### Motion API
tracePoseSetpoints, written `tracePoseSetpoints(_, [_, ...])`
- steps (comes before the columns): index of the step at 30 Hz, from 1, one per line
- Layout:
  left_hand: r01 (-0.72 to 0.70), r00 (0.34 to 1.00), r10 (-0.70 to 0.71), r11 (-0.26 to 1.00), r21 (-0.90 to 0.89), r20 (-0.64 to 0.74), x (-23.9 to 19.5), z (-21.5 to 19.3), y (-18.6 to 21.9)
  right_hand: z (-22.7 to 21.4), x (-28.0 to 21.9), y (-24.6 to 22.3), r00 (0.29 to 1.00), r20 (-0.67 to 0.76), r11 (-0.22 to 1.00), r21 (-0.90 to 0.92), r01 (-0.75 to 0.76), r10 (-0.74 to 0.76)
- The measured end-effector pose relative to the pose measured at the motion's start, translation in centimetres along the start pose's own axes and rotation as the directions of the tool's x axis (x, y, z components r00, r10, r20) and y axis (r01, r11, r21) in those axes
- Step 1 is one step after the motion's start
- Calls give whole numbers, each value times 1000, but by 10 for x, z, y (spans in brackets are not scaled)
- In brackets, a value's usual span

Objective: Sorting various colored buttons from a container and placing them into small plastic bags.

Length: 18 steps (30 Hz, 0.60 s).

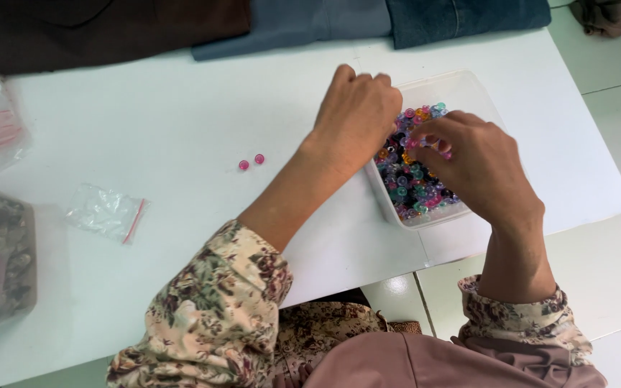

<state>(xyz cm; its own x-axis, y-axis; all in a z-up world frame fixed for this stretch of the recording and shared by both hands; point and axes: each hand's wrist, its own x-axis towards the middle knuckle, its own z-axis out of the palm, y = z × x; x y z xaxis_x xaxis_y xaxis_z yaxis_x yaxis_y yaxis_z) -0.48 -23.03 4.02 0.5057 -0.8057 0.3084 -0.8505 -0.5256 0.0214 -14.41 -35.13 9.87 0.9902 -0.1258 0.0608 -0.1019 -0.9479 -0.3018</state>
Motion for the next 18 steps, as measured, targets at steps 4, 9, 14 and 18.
tracePoseSetpoints(4, [25, 973, -54, 991, -131, -226, -57, -59, -44, 2, -5, -21, 950, -259, 960, 171, 223, -174])
tracePoseSetpoints(9, [177, 971, -222, 915, -363, -86, -153, -82, -72, 27, -3, -73, 836, -373, 831, 237, 504, -401])
tracePoseSetpoints(14, [361, 928, -372, 883, -300, 22, -198, -43, -76, 95, 16, -109, 861, -250, 812, 294, 504, -443])
tracePoseSetpoints(18, [388, 920, -390, 901, -195, 30, -202, -8, -78, 135, 36, -108, 936, -125, 921, 177, 347, -329])
